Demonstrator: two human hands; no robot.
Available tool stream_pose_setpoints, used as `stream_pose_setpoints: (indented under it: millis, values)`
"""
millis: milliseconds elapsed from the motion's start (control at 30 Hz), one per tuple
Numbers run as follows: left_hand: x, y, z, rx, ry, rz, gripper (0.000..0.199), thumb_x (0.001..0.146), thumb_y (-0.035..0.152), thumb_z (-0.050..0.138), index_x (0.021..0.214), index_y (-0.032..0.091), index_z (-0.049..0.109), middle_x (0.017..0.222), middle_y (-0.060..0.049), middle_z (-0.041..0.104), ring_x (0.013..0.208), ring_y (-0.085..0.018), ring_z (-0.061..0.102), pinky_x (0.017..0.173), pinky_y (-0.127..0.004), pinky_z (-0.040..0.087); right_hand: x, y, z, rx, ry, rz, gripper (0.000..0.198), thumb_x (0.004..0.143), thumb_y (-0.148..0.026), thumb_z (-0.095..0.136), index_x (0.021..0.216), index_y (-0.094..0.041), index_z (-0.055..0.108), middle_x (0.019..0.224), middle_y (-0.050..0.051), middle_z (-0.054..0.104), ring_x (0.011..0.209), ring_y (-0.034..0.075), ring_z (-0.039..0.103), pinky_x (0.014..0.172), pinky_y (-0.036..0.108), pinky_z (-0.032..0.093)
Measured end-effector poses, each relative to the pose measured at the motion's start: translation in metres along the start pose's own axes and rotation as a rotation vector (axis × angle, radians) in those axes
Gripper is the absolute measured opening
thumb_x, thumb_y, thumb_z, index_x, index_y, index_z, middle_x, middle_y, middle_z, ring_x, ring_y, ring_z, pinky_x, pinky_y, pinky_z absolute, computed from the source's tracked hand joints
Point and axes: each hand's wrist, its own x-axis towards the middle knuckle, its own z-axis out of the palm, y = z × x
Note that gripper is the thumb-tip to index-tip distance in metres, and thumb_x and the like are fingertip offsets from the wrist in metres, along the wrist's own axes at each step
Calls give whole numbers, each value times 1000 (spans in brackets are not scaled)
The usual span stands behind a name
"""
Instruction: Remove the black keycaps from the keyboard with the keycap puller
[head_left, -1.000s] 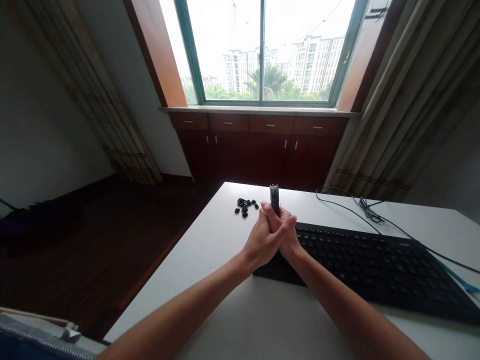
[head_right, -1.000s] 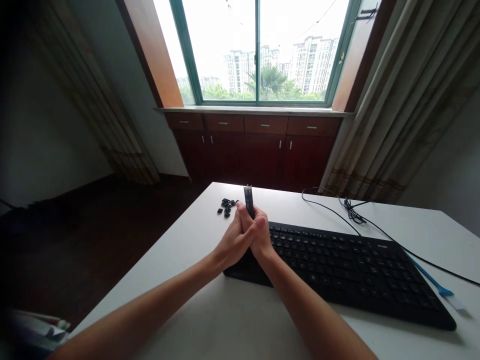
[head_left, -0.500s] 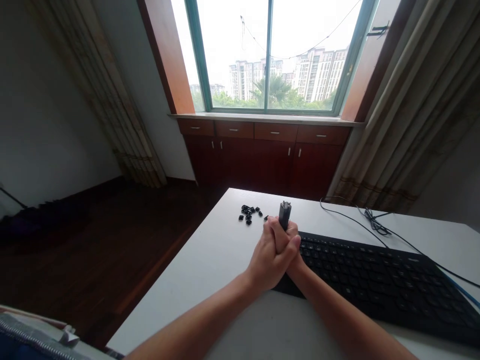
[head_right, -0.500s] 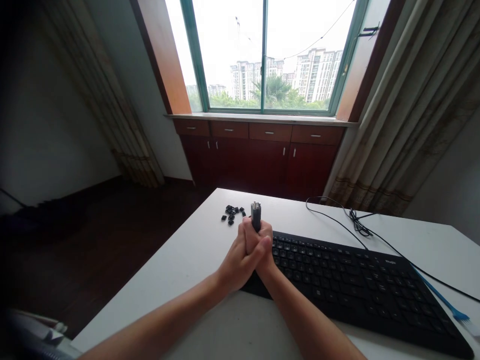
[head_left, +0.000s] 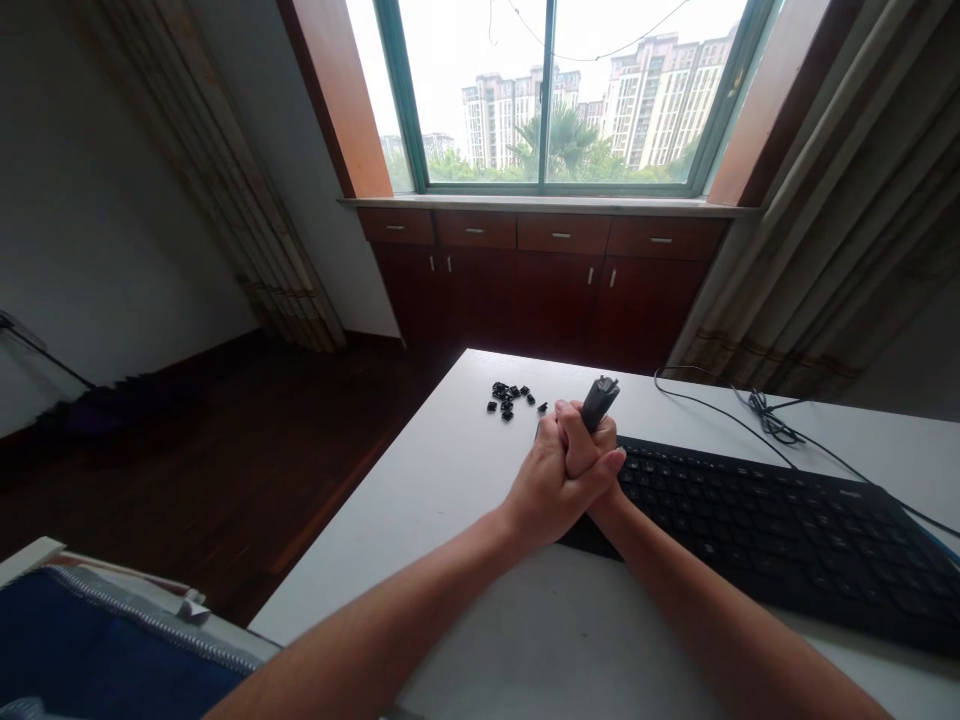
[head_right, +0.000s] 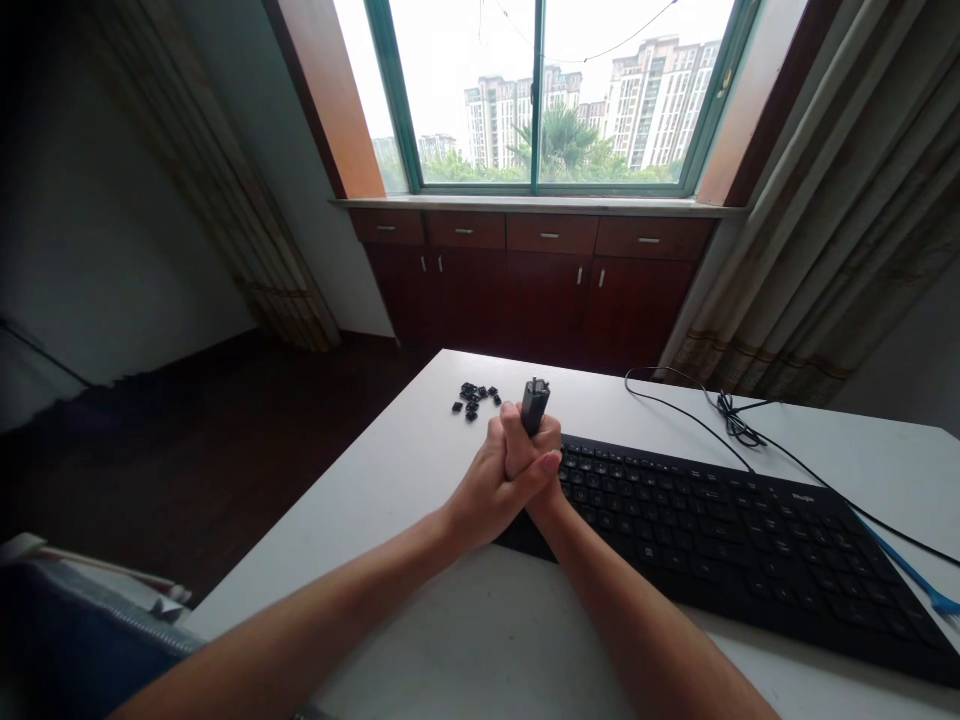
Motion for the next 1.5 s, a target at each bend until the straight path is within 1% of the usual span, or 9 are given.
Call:
stream_pose_setpoints:
  millis: [200,333,400,567,800,900,1100,1300,1500]
  values:
    - [5,-4,-15,53,-101,1,75,82,57,76,137,18,44,126,-14,61,114,-31,63,95,-43,56,6,0,3,133,36,-35,49,82,-38,72,54,-25,34,51,-6,28,47,11,25,45,31,26]
    - [16,-16,-37,254,-247,164,95,63,60,89,139,20,48,130,-14,61,114,-32,60,100,-46,52,14,-10,-3,269,32,-2,52,84,-33,68,47,-23,32,42,-8,26,41,8,21,43,29,22]
    - [21,-20,-46,356,-308,247,87,62,61,89,132,21,57,125,-13,64,113,-33,60,101,-47,51,18,-17,-9,307,46,14,51,82,-32,68,48,-23,31,41,-9,26,40,7,19,42,28,21]
    - [29,-24,-62,455,-419,334,35,83,52,78,105,25,75,108,-9,71,104,-27,64,95,-41,52,24,-26,-21,294,88,54,50,79,-31,70,51,-24,29,41,-9,26,39,7,19,38,26,20]
    - [34,-26,-79,413,-474,289,26,89,46,72,103,24,78,102,-8,74,92,-22,68,84,-35,55,26,-23,-23,283,112,83,50,80,-32,70,52,-24,29,43,-9,26,40,7,20,38,26,22]
    - [38,-30,-81,351,-397,240,28,91,46,71,106,23,77,96,-6,75,87,-19,69,82,-32,55,26,-25,-22,320,51,105,48,81,-34,70,54,-23,32,44,-9,28,41,7,22,39,25,23]
    - [45,-51,-88,496,-3,94,29,92,45,67,109,22,75,109,-6,77,92,-21,72,83,-34,57,27,-26,-25,192,-23,152,38,82,-42,72,59,-20,51,51,-6,42,45,8,35,44,24,33]
    - [46,-65,-92,693,-43,175,22,88,43,73,98,24,78,96,-4,78,86,-23,68,87,-38,53,31,-24,-30,88,-76,134,32,83,-45,75,79,-14,71,65,-1,56,55,10,50,52,24,42]
    - [48,-70,-92,731,-33,191,20,87,34,76,105,24,76,92,-3,78,83,-22,69,83,-37,52,31,-27,-30,188,-99,131,32,81,-41,79,100,-19,67,58,-9,44,49,7,34,45,20,31]
